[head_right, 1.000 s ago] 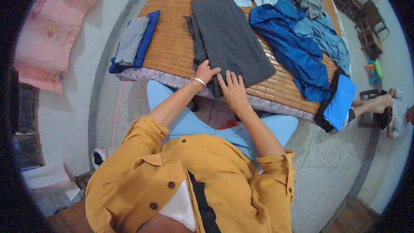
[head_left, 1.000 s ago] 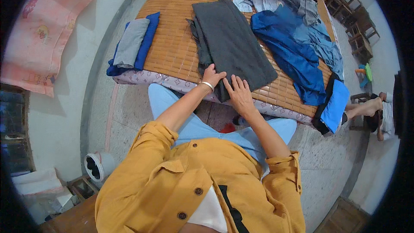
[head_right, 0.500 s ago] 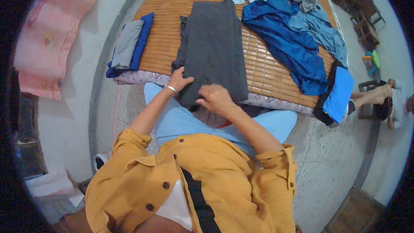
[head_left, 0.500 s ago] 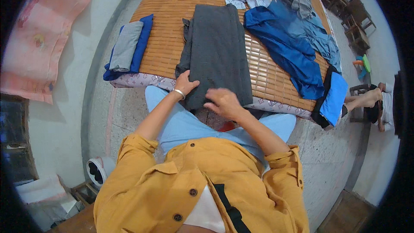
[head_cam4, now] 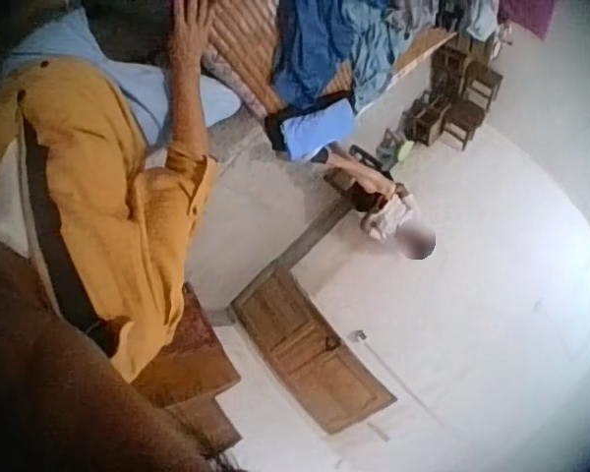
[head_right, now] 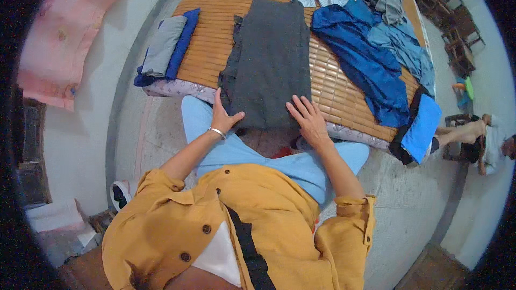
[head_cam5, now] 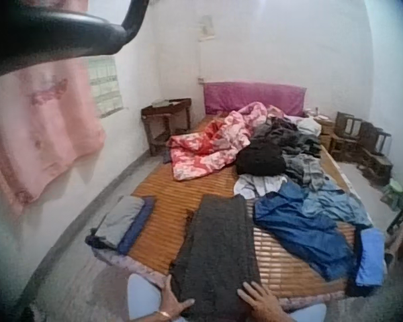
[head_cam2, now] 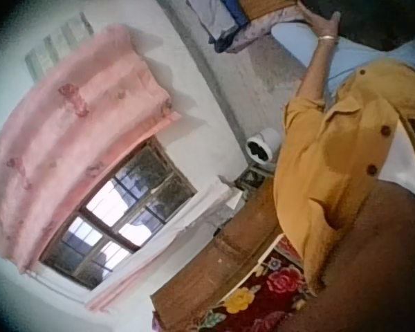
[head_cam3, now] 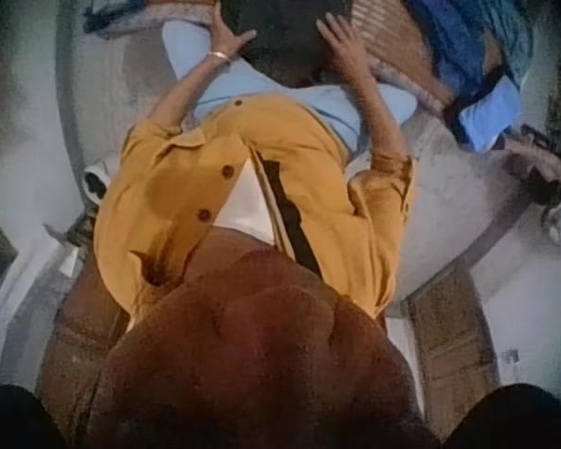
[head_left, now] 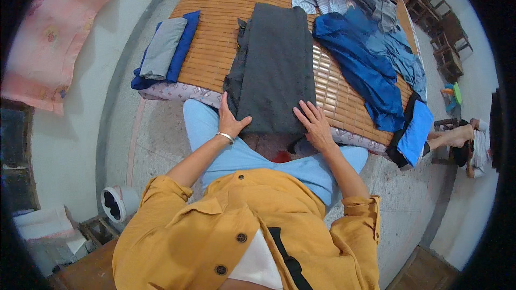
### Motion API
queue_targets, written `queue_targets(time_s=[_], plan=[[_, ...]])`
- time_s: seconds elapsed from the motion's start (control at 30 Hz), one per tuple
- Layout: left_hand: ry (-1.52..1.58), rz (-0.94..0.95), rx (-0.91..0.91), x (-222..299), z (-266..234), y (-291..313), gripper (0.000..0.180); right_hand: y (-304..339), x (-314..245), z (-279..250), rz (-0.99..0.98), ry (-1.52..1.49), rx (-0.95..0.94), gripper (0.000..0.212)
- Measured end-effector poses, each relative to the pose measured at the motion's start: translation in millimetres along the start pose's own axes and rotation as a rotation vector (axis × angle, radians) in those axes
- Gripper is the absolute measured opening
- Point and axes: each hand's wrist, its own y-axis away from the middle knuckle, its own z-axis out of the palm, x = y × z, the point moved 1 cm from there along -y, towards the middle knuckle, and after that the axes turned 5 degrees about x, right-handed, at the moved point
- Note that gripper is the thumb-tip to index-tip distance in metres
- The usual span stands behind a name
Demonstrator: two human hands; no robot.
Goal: The person folds a blue long-sleeved shirt and a pair of dark grey trousers on a bamboo mat. They smooth out the fabric, fold the sleeves and legs, and stack the items neatly.
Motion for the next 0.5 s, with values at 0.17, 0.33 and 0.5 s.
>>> queue_targets(time_s=[0.17, 0.33, 0.5], plan=[[0.344, -0.033, -0.061, 11, -10, -2, 0.099, -3, 8, -7, -0.021, -0.234, 0.089, 0.070], [0.642, -0.055, -0.236, 102, -64, -5, 0.043, -31, -20, -91, 0.051, -0.428, 0.486, 0.053], [0.758, 0.080, -0.357, 197, -135, 0, 0.027, -43, -55, -193, -0.041, -0.450, 0.866, 0.040]])
